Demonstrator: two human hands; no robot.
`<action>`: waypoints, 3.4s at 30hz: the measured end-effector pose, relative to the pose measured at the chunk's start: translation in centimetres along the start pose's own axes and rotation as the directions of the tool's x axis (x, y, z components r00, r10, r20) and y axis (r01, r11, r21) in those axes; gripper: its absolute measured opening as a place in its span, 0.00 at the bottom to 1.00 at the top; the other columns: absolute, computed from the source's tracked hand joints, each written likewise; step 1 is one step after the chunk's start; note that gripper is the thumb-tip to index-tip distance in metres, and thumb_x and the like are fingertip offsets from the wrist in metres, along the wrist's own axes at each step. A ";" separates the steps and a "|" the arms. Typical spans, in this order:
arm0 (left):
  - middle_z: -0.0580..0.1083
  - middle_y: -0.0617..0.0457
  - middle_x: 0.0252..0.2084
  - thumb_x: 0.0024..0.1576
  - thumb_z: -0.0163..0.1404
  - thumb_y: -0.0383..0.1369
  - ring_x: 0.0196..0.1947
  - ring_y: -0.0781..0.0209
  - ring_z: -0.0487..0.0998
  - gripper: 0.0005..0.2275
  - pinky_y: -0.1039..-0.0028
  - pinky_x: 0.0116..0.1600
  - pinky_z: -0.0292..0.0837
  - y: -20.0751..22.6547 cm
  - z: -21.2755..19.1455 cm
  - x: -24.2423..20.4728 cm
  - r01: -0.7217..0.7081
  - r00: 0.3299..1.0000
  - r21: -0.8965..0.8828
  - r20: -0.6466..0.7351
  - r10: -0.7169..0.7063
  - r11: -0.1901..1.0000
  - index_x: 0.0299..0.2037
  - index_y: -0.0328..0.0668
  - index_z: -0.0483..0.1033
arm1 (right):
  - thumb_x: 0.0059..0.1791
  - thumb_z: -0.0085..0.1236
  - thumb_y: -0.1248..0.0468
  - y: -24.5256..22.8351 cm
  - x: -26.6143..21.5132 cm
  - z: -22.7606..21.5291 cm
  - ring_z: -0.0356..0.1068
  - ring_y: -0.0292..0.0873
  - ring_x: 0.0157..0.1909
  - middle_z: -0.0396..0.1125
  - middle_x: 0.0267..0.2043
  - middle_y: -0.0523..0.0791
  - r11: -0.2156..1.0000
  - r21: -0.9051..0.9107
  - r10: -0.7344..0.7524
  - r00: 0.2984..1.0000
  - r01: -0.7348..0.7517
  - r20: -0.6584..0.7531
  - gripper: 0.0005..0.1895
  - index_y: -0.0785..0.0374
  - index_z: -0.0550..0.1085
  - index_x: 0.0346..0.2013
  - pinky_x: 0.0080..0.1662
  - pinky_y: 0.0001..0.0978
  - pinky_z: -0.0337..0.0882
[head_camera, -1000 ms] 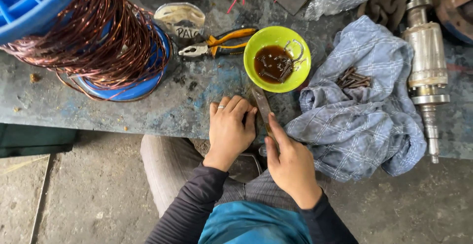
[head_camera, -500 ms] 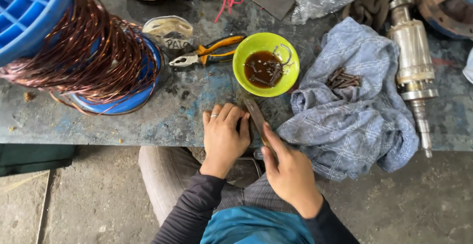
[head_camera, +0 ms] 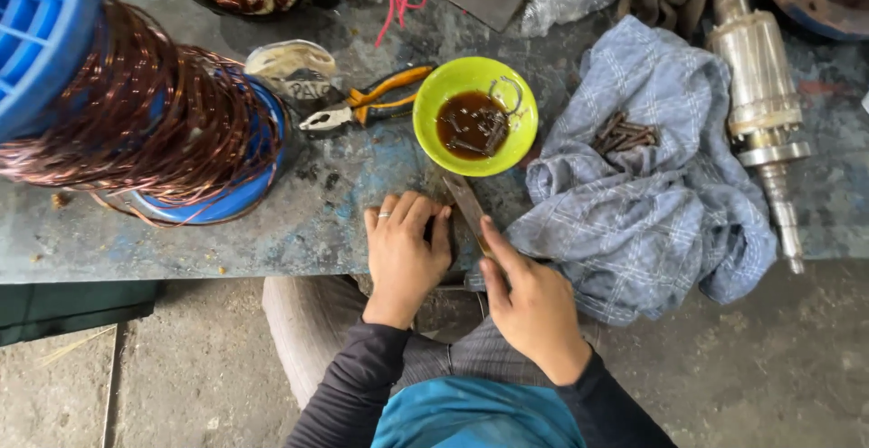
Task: The person files a small metal piece on a workbench using a metal file. They then wipe the piece with a cloth and dip it into a bowl of liquid before resuming filing.
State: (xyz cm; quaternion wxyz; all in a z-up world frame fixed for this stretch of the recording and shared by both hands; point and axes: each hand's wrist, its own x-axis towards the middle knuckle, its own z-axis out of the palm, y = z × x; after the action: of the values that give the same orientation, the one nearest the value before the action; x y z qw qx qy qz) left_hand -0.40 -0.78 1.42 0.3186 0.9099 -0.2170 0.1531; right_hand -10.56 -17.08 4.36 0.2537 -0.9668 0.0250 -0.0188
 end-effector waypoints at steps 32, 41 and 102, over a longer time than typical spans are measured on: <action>0.74 0.55 0.36 0.66 0.51 0.35 0.37 0.51 0.70 0.09 0.60 0.45 0.58 -0.2 0.2 -0.1 0.001 1.000 0.007 -0.006 -0.001 1.000 0.34 0.45 0.71 | 0.59 0.45 0.51 1.0 -1.9 0.8 0.63 0.43 0.18 0.69 0.21 0.42 0.998 0.062 0.010 1.000 -0.010 0.005 0.29 0.45 0.60 0.76 0.20 0.37 0.63; 0.73 0.55 0.36 0.66 0.52 0.36 0.37 0.50 0.70 0.09 0.60 0.45 0.58 -0.1 0.3 -0.1 -0.010 1.000 0.024 -0.013 0.010 1.000 0.34 0.46 0.72 | 0.59 0.47 0.51 0.7 -2.5 0.6 0.71 0.44 0.18 0.78 0.33 0.43 0.998 0.056 0.013 0.998 -0.010 -0.056 0.28 0.45 0.63 0.75 0.22 0.41 0.67; 0.75 0.58 0.33 0.59 0.59 0.36 0.37 0.55 0.76 0.03 0.66 0.45 0.62 -1.3 1.2 -0.2 -0.040 0.994 -0.038 -0.103 0.036 0.998 0.36 0.51 0.80 | 0.56 0.52 0.61 -3.7 2.2 0.0 0.78 0.64 0.43 0.79 0.47 0.55 0.974 0.224 0.006 0.990 0.026 -0.143 0.24 0.54 0.73 0.68 0.37 0.59 0.77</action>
State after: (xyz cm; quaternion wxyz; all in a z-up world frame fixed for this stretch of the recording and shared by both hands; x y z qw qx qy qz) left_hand 0.28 -0.54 -0.21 0.3444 0.8900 -0.2209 0.2011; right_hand -8.18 -13.99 6.19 0.3593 -0.9280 0.0359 -0.0918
